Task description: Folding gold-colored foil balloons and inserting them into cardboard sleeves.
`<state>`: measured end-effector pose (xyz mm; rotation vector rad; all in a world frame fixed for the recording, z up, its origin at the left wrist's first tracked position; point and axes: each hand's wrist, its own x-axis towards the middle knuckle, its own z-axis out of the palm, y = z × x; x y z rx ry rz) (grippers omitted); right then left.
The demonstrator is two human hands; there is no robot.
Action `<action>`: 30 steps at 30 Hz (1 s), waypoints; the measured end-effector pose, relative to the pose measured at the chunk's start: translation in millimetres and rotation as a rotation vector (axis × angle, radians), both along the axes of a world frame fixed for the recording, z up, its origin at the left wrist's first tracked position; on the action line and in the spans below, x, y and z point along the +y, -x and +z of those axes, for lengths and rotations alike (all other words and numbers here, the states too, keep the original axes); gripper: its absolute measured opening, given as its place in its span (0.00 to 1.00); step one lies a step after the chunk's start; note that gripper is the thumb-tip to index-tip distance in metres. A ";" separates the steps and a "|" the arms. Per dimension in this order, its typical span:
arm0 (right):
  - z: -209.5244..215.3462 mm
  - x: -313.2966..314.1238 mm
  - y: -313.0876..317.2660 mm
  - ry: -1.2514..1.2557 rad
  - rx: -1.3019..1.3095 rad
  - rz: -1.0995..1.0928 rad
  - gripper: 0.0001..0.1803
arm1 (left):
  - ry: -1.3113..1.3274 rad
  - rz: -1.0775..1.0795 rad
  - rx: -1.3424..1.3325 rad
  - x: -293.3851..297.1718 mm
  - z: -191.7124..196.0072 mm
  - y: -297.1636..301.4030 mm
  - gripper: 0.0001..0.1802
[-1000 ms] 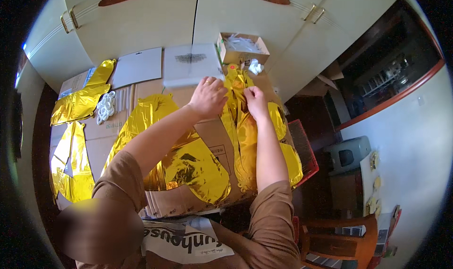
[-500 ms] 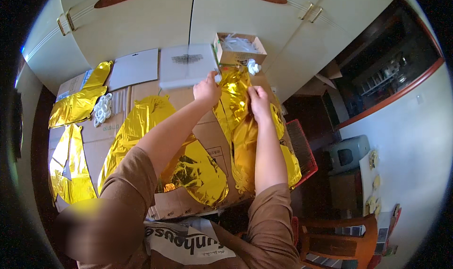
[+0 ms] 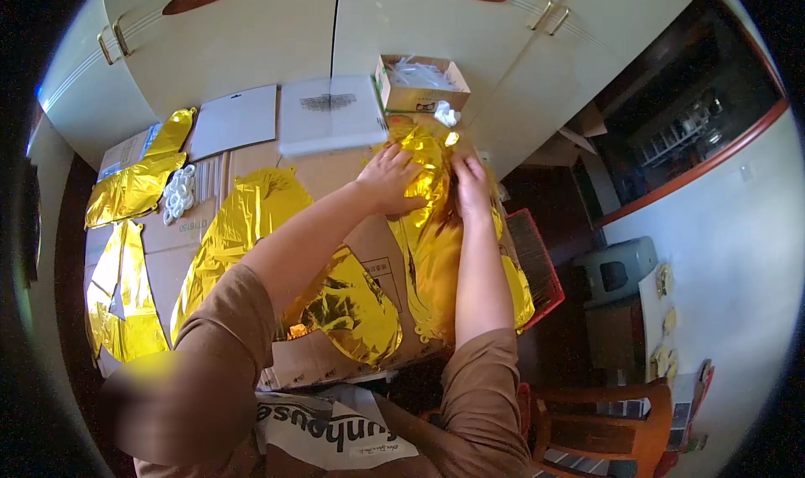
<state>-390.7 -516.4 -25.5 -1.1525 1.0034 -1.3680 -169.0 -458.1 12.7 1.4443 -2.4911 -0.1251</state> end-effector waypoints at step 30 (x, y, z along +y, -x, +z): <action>220.9 233.4 34.9 0.391 0.676 -0.586 0.21 | 0.499 -0.003 0.660 24.0 22.8 -71.5 0.21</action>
